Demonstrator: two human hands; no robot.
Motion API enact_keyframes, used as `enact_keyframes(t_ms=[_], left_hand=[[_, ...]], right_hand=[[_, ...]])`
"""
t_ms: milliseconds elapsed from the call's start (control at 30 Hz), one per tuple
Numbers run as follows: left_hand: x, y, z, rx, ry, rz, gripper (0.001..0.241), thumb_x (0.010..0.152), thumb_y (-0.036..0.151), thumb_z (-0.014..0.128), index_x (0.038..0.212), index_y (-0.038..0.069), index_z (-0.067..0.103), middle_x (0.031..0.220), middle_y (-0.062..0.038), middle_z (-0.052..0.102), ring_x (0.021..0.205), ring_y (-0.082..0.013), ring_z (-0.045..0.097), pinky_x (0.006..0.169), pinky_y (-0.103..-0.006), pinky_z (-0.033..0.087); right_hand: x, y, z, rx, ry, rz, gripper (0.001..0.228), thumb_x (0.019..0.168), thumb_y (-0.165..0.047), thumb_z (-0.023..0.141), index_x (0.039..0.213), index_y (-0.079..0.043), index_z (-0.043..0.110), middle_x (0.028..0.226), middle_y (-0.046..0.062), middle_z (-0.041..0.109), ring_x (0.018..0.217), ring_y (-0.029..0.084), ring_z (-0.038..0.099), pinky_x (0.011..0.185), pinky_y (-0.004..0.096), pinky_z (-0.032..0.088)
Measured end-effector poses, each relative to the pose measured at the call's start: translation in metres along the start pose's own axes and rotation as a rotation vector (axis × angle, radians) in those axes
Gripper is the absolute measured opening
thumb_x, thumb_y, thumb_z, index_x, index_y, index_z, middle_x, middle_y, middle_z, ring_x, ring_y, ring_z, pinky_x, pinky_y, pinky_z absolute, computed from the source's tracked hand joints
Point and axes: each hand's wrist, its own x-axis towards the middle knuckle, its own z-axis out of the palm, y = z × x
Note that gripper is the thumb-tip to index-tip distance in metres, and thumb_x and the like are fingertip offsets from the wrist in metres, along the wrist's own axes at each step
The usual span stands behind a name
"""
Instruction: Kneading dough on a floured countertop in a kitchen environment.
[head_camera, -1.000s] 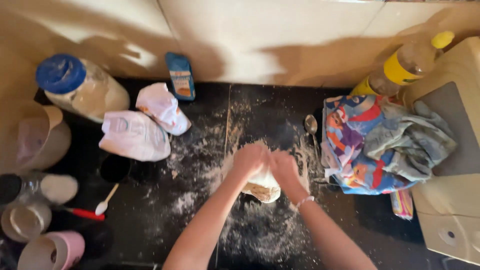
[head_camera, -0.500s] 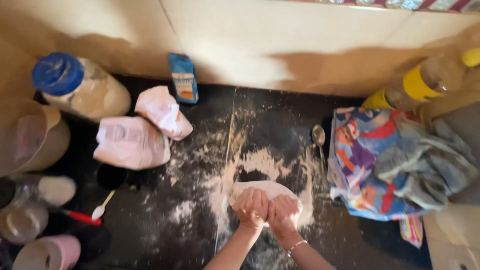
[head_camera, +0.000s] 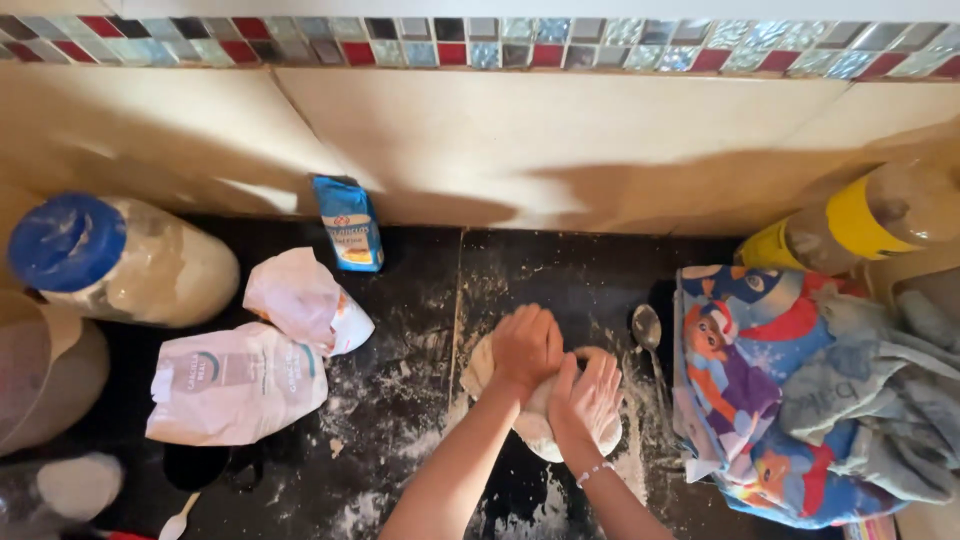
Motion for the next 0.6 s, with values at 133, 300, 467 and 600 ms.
enact_keyframes(t_ms=[133,300,467,600], left_hand=[[0.013,-0.023,0.034,0.037,-0.002,0.059,0.026,0.092,0.029,0.055,0.07,0.015,0.052,0.071,-0.006,0.045,0.068,-0.0296,0.055,0.061,-0.0421,0.047],[0.05,-0.025,0.003,-0.254,-0.751,-0.645,0.059,0.091,0.065,0.047,0.095,0.012,0.074,0.099,-0.014,0.076,0.104,-0.043,0.07,0.084,-0.0563,0.054],[0.005,0.011,-0.055,0.148,-1.031,-0.49,0.055,0.097,0.042,0.037,0.104,0.004,0.078,0.104,-0.017,0.076,0.106,-0.0393,0.072,0.088,-0.0535,0.057],[-0.076,0.06,-0.084,-0.224,-0.634,-0.426,0.05,0.098,0.043,0.046,0.058,0.012,0.05,0.048,-0.003,0.045,0.049,-0.0183,0.044,0.051,-0.0361,0.029]], right_hand=[[0.004,0.027,0.013,-0.091,-0.094,-0.014,0.039,0.105,-0.049,0.039,0.113,-0.018,0.062,0.11,0.009,0.067,0.107,0.037,0.064,0.093,0.059,0.047],[-0.023,0.058,-0.007,-0.22,-0.596,0.172,0.078,0.084,-0.088,0.046,0.131,-0.027,0.054,0.13,0.007,0.068,0.124,0.029,0.065,0.099,0.052,0.051],[-0.039,0.045,-0.03,0.094,-0.437,0.06,0.059,0.094,-0.055,0.053,0.132,-0.011,0.058,0.129,0.019,0.065,0.123,0.04,0.06,0.102,0.054,0.049],[-0.033,0.073,-0.009,0.012,-0.132,-0.357,0.034,0.104,-0.02,0.047,0.099,0.002,0.072,0.092,0.025,0.071,0.096,0.043,0.067,0.087,0.057,0.055]])
